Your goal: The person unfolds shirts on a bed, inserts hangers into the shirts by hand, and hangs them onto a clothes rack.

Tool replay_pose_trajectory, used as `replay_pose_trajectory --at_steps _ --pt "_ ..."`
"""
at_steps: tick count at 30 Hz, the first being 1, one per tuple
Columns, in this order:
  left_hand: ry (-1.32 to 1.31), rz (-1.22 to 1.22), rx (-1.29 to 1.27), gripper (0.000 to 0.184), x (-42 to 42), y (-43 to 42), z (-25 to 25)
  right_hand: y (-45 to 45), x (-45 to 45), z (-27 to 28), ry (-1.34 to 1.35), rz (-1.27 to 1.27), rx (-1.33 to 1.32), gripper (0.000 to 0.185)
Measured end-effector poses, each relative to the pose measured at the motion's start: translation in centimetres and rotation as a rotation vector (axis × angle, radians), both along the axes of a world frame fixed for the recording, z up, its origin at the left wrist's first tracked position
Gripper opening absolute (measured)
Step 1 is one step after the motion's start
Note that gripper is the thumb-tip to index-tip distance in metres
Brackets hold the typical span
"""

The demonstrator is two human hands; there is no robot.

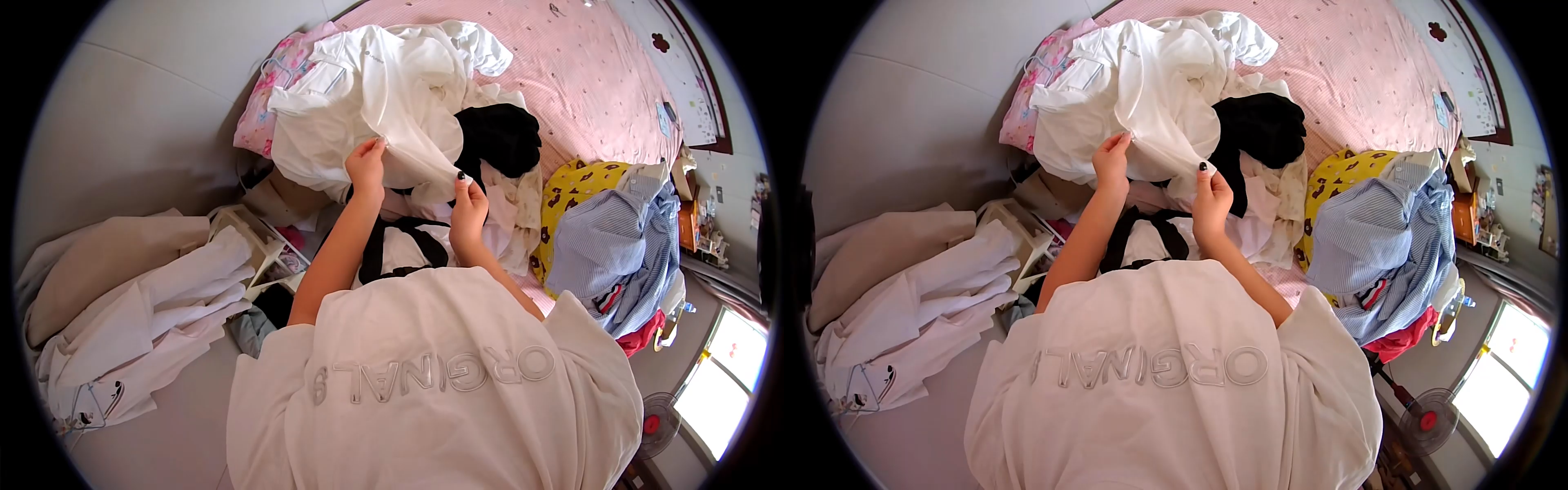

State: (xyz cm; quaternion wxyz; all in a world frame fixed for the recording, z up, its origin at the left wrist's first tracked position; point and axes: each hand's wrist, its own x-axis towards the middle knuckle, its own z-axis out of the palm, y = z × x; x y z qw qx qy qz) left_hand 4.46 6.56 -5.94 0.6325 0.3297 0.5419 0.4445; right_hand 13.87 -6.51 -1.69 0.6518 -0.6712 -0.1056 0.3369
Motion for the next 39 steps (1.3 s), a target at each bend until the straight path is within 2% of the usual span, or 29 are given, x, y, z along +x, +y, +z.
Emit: replay_pose_trajectory --at_steps 1,4,7,10,14,17,20,23,26,29,34,37,39 --pt "0.010 -0.029 0.048 0.012 0.1 0.0 0.0 -0.1 0.2 0.1 0.017 -0.020 0.015 0.024" --pt "0.511 -0.281 0.617 0.011 -0.9 0.3 -1.4 -0.7 1.5 0.0 -0.107 -0.042 0.074 0.026" --pt "0.345 -0.520 0.421 0.011 -1.2 -0.8 -1.9 -0.8 2.7 -0.3 -0.206 -0.015 0.098 0.025" --pt "0.277 -0.711 0.473 0.011 -1.1 -1.9 -1.5 -0.7 3.4 -0.1 -0.180 -0.057 0.091 0.025" --pt "0.556 -0.926 0.729 0.011 -1.4 -1.2 -1.7 -1.4 4.1 0.4 -0.166 0.005 0.021 0.026" --pt "0.515 -1.170 0.459 0.017 -1.7 -0.2 -1.2 -2.0 4.7 0.2 -0.147 -0.016 0.026 0.025" --pt "0.188 -0.921 0.364 0.020 -0.2 -1.1 -2.2 -1.5 4.5 0.6 -0.137 0.011 0.069 0.024" --pt "0.445 -1.000 0.423 0.026 0.4 -1.2 -2.1 -1.0 3.9 1.7 -0.081 0.007 0.093 0.023" --pt "0.437 -0.866 0.419 0.030 0.8 -1.7 -3.3 -1.3 4.1 1.7 -0.076 -0.027 0.091 0.023" --pt "0.387 -0.797 0.550 0.034 1.3 -1.2 -2.4 -1.9 4.3 1.5 -0.078 -0.111 0.050 0.022" --pt "0.503 -0.926 0.723 0.032 3.0 -0.7 -3.7 -3.3 5.2 -0.3 -0.027 -0.135 -0.067 0.019" --pt "0.567 -0.971 0.729 0.030 4.1 -0.6 -4.7 -4.2 5.7 -0.9 0.168 -0.198 -0.130 0.017" --pt "0.572 -1.001 0.737 0.028 4.8 -0.5 -5.4 -5.3 6.6 -1.6 0.287 -0.117 -0.081 0.016"
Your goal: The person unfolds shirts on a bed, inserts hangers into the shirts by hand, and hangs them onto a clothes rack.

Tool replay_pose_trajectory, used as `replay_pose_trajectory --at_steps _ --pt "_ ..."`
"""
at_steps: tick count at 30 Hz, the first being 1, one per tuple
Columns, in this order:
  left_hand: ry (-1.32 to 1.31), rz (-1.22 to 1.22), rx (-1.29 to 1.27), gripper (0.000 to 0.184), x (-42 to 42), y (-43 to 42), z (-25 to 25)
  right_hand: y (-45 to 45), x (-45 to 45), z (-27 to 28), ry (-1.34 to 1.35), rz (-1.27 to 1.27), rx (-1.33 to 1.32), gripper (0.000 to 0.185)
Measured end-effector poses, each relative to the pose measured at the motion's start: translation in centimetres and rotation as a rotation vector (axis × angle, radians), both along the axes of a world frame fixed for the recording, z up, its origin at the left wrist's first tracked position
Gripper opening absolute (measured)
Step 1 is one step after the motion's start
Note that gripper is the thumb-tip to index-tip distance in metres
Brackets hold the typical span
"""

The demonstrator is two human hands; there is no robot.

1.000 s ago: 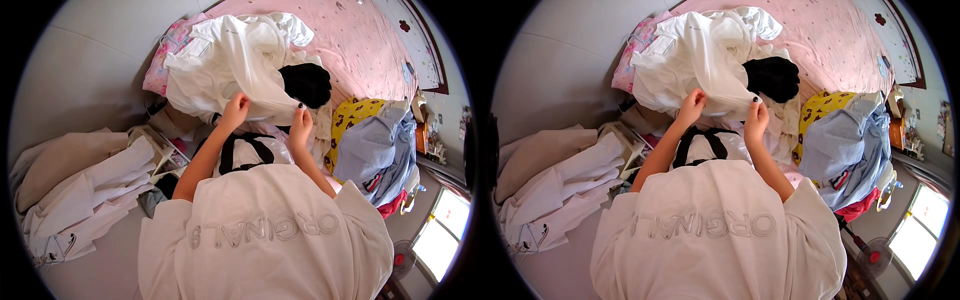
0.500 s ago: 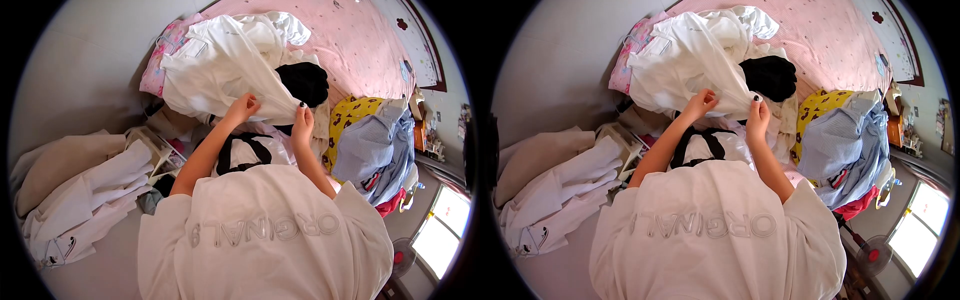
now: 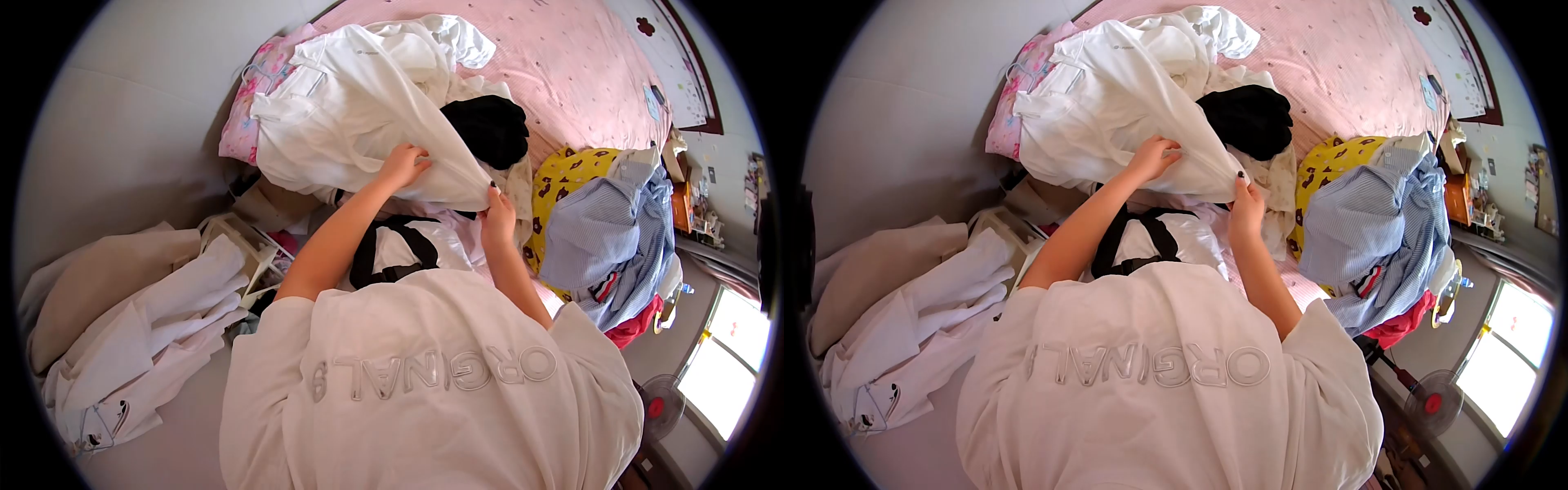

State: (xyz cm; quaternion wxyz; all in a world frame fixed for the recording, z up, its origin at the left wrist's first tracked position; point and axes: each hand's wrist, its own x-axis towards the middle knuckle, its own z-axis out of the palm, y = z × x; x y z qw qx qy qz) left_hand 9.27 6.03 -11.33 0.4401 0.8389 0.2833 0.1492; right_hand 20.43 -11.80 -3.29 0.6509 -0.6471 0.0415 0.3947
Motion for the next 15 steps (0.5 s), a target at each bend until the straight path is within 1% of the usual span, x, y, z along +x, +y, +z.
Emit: replay_pose_trajectory --at_steps 1,2,5,8,11,14,15 --pt "-0.010 -0.017 0.008 0.027 0.3 0.0 -0.4 -0.5 0.5 -0.3 0.059 0.033 0.033 0.016" --pt "-0.020 -0.033 0.014 0.026 0.5 0.0 -0.9 -1.0 0.8 -0.6 0.054 0.062 0.009 0.016" --pt "0.128 -0.073 -0.261 0.023 1.2 0.2 -0.7 -1.9 2.1 -0.6 0.024 0.139 -0.064 0.018" --pt "0.089 -0.083 -0.285 0.020 1.1 -0.3 1.0 -2.9 3.1 -0.6 -0.036 0.164 -0.152 0.021" --pt "-0.038 -0.123 0.007 0.018 1.0 -0.6 1.3 -2.9 3.3 -0.8 -0.091 0.154 -0.226 0.022" --pt "-0.209 -0.117 0.445 0.016 0.8 -1.0 1.9 -2.7 3.5 -0.8 -0.146 0.183 -0.260 0.021" --pt "-0.162 -0.115 0.430 0.016 0.7 -1.0 2.2 -2.8 3.8 -1.0 -0.185 0.207 -0.276 0.020"
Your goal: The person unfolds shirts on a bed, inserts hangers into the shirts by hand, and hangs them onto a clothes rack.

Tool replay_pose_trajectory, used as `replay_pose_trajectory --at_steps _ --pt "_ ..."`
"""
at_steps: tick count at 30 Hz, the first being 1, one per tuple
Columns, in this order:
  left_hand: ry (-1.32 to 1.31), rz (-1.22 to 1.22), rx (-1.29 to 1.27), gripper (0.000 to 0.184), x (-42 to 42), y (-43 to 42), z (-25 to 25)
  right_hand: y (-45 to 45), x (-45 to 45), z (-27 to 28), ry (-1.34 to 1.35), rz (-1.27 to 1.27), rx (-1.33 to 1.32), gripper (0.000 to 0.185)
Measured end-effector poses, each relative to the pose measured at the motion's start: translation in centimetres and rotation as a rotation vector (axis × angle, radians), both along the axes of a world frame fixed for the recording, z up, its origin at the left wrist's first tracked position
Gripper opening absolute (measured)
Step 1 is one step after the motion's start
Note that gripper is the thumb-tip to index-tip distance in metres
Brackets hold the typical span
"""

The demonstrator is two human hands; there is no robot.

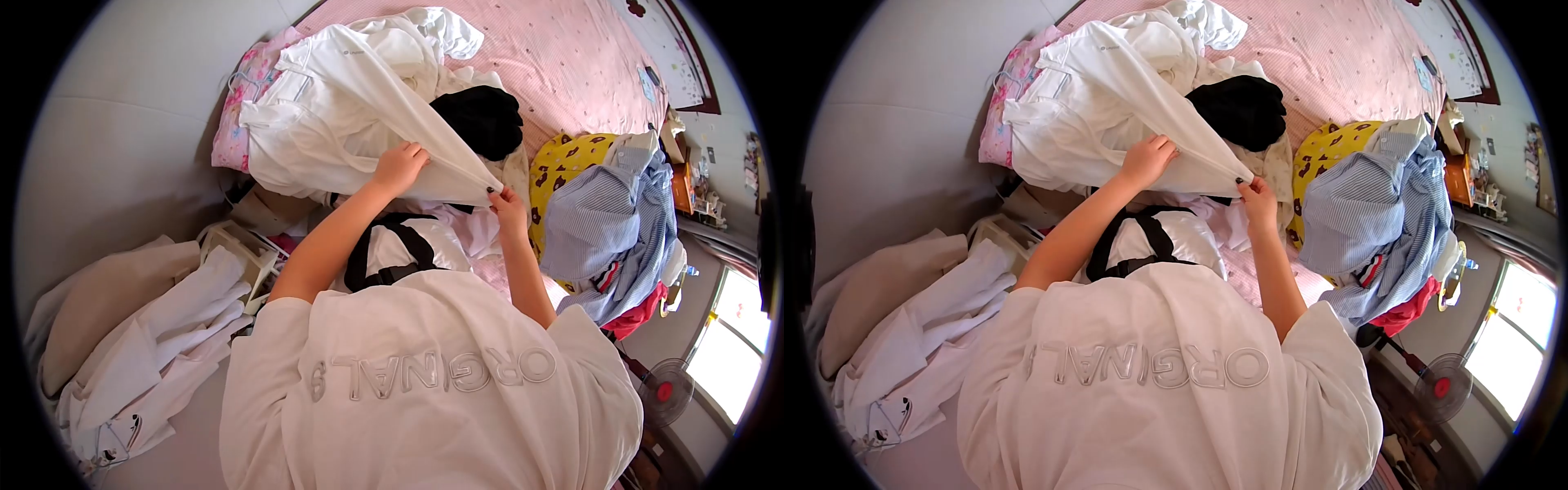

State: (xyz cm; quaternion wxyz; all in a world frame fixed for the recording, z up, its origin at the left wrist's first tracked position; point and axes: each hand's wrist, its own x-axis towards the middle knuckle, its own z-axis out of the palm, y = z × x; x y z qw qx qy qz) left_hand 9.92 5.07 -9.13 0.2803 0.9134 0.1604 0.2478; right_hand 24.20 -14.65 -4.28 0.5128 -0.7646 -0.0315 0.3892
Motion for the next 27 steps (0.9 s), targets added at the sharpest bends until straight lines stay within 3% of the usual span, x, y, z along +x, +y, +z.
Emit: replay_pose_trajectory --at_steps 2,5,8,11,14,17,23,27 --pt "0.091 0.025 -0.026 0.017 -0.2 0.1 0.6 -0.1 0.4 -0.5 -0.031 0.029 -0.001 0.019" --pt "0.448 -0.011 -0.261 0.019 -0.4 0.4 0.8 0.1 0.7 -0.6 -0.024 0.041 0.029 0.017" --pt "0.395 -0.071 -0.282 0.021 -0.4 0.3 -1.8 0.8 0.8 0.4 -0.040 0.074 0.031 0.018" --pt "0.297 -0.064 -0.836 0.016 -0.7 0.1 -1.3 1.3 0.6 1.0 -0.077 0.117 0.024 0.019" --pt "0.125 0.082 -1.195 0.009 -0.3 -0.4 -3.2 1.8 0.1 1.1 -0.085 0.169 0.044 0.019" --pt "0.064 0.142 -1.301 0.007 -0.1 -0.5 -2.0 1.8 0.0 0.6 -0.062 0.156 0.124 0.020" --pt "0.025 0.031 -1.327 0.008 -0.6 0.2 -1.4 1.5 1.0 0.1 -0.110 0.168 0.116 0.020" --pt "0.055 0.061 -1.155 0.008 -1.0 0.7 -1.6 1.8 1.1 0.0 -0.136 0.180 0.146 0.016"
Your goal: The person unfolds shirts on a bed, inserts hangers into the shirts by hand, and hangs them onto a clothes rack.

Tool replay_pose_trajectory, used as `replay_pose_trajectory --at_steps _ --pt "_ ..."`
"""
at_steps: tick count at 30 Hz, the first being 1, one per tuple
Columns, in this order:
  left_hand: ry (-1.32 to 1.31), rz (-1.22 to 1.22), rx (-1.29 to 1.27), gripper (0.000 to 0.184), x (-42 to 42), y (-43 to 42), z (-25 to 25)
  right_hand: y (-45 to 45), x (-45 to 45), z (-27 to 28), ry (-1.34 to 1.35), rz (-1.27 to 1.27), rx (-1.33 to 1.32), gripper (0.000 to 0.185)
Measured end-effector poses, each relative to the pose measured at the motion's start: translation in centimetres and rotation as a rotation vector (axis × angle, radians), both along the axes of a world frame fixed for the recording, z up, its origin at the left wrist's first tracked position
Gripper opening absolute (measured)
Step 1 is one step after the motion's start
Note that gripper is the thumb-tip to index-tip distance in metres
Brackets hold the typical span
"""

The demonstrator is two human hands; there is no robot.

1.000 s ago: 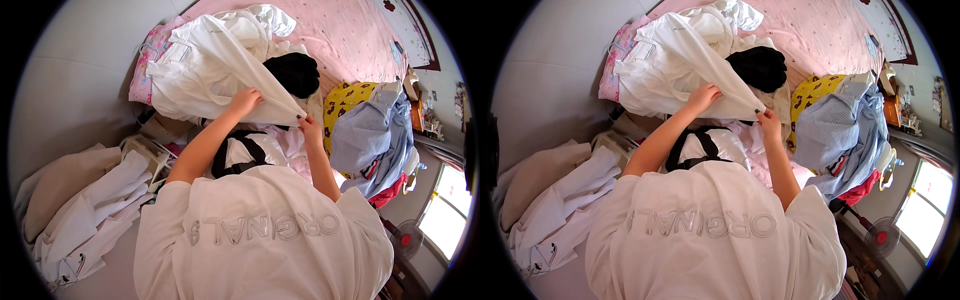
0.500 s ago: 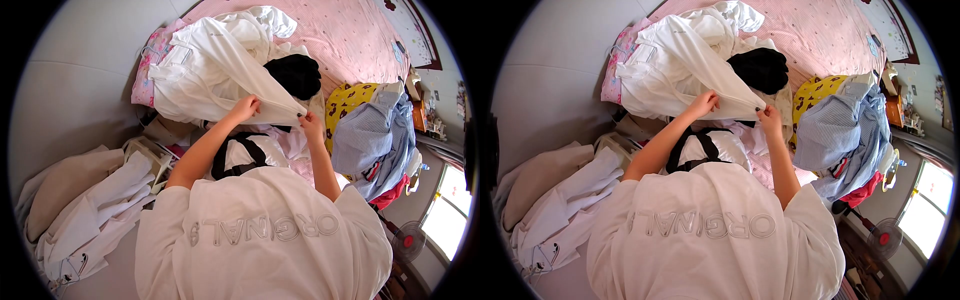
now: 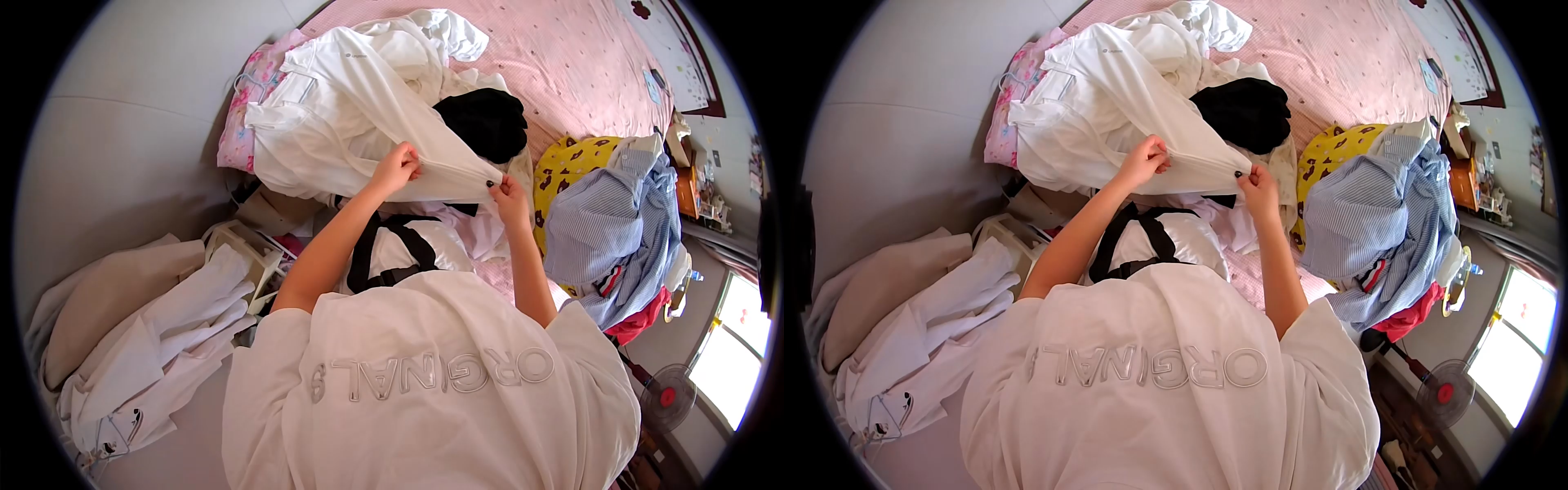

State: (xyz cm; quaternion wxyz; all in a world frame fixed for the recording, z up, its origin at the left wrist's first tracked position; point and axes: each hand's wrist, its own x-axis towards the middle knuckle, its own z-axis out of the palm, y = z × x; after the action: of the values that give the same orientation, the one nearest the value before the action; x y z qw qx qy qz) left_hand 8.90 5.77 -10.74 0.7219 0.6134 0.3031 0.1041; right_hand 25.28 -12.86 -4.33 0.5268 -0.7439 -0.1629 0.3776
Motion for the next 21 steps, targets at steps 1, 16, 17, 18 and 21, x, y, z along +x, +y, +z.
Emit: replay_pose_trajectory --at_steps 1,16,17,18,21 --pt "0.040 0.012 0.106 0.008 -0.2 -0.1 0.7 0.2 0.1 -0.2 -0.013 0.006 0.015 0.015" --pt "0.252 0.133 0.774 0.011 -6.6 10.6 0.8 -1.9 3.5 -0.5 -0.093 -0.114 -0.051 0.013" --pt "0.263 0.145 0.763 0.011 -6.6 10.8 0.7 -1.8 3.4 -0.7 -0.103 -0.115 -0.084 0.013" --pt "0.272 0.158 0.754 0.011 -6.6 10.9 0.5 -1.9 3.3 -0.8 -0.116 -0.116 -0.116 0.013" --pt "0.331 0.115 0.798 0.011 -6.6 11.0 1.2 -2.4 3.3 -1.1 -0.095 -0.107 -0.106 0.013"
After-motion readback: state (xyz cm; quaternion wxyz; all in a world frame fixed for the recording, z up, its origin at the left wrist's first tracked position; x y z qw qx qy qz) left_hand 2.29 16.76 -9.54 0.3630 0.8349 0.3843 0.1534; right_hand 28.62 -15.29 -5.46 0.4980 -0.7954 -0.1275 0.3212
